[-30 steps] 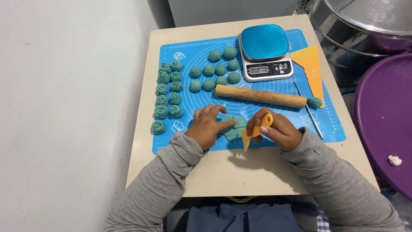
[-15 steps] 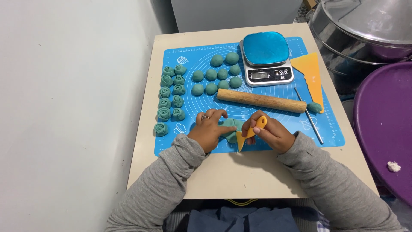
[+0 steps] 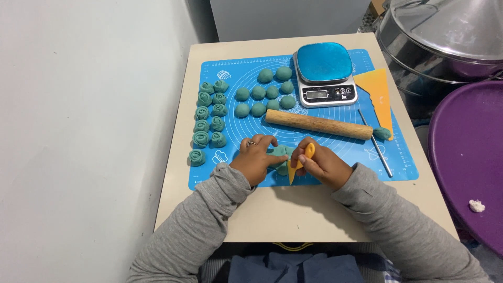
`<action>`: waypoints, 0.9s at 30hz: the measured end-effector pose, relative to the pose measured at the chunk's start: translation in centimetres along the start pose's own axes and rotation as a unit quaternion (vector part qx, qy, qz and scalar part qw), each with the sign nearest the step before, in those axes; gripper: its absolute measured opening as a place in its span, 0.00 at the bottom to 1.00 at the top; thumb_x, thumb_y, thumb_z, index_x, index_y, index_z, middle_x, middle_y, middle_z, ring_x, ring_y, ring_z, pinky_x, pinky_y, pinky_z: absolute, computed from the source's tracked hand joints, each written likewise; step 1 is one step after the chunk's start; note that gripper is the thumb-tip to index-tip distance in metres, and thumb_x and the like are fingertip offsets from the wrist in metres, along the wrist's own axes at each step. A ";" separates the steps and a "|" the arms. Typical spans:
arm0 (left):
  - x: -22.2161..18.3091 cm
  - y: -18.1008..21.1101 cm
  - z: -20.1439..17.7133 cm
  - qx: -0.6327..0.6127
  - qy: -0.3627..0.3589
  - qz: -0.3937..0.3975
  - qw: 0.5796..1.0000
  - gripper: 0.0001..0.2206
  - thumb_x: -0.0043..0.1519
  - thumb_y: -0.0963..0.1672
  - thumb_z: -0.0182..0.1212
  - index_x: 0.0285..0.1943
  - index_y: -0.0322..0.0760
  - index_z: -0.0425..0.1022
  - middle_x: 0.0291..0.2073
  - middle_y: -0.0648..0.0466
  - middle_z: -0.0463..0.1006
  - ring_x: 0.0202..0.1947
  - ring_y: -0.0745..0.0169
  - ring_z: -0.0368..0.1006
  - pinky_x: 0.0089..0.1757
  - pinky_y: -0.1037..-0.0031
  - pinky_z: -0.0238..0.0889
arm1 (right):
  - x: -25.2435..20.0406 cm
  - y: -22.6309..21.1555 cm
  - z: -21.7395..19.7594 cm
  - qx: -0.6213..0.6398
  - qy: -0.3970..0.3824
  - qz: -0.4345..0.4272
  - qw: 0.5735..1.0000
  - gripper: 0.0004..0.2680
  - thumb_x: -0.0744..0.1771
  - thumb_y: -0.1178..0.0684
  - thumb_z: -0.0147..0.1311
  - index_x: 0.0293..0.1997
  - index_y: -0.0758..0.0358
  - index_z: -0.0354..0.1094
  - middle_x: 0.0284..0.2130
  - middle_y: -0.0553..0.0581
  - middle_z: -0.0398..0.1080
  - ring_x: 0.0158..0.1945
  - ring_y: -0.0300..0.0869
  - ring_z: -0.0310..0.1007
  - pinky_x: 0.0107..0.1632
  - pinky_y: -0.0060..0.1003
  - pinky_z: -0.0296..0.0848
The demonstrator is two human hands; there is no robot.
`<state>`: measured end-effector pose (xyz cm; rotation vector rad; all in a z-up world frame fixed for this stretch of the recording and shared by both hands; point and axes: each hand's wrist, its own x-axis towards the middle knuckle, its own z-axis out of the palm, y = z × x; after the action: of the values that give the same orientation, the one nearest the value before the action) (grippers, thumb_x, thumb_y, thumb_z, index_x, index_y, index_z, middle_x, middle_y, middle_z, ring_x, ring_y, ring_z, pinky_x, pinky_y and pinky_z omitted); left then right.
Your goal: Using a plastic tool to shape and detail blue dough into rose petals on a silicone mat.
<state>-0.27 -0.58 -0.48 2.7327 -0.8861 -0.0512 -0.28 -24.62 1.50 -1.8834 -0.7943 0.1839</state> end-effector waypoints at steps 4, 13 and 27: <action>-0.1 0.2 -0.1 -0.009 -0.003 0.000 1.000 0.25 0.60 0.34 0.47 0.58 0.57 0.78 0.59 0.55 0.60 0.64 0.51 0.50 0.60 0.49 0.43 | 1.0 -0.5 0.3 -0.041 -0.022 0.051 0.998 0.10 0.70 0.47 0.38 0.44 0.63 0.59 0.26 0.66 0.78 0.27 0.55 0.82 0.32 0.50 0.81; -0.2 0.3 -0.1 0.025 0.008 0.004 1.000 0.19 0.60 0.36 0.48 0.47 0.53 0.81 0.59 0.57 0.60 0.64 0.53 0.50 0.59 0.51 0.45 | 1.7 -1.6 0.5 -0.050 -0.071 0.095 0.992 0.10 0.70 0.44 0.40 0.42 0.60 0.61 0.25 0.63 0.78 0.26 0.50 0.80 0.30 0.44 0.81; -0.3 0.5 -0.5 -0.002 0.025 0.005 1.000 0.20 0.61 0.36 0.50 0.58 0.53 0.77 0.56 0.55 0.62 0.61 0.52 0.54 0.57 0.52 0.47 | -0.2 3.4 -3.4 0.244 -0.043 -0.037 0.968 0.12 0.70 0.46 0.42 0.38 0.66 0.65 0.23 0.69 0.76 0.22 0.54 0.82 0.21 0.46 0.82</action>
<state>-0.70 -0.68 0.08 2.7140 -0.8842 0.0176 2.63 -28.18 0.01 -1.3858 -0.7921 0.3796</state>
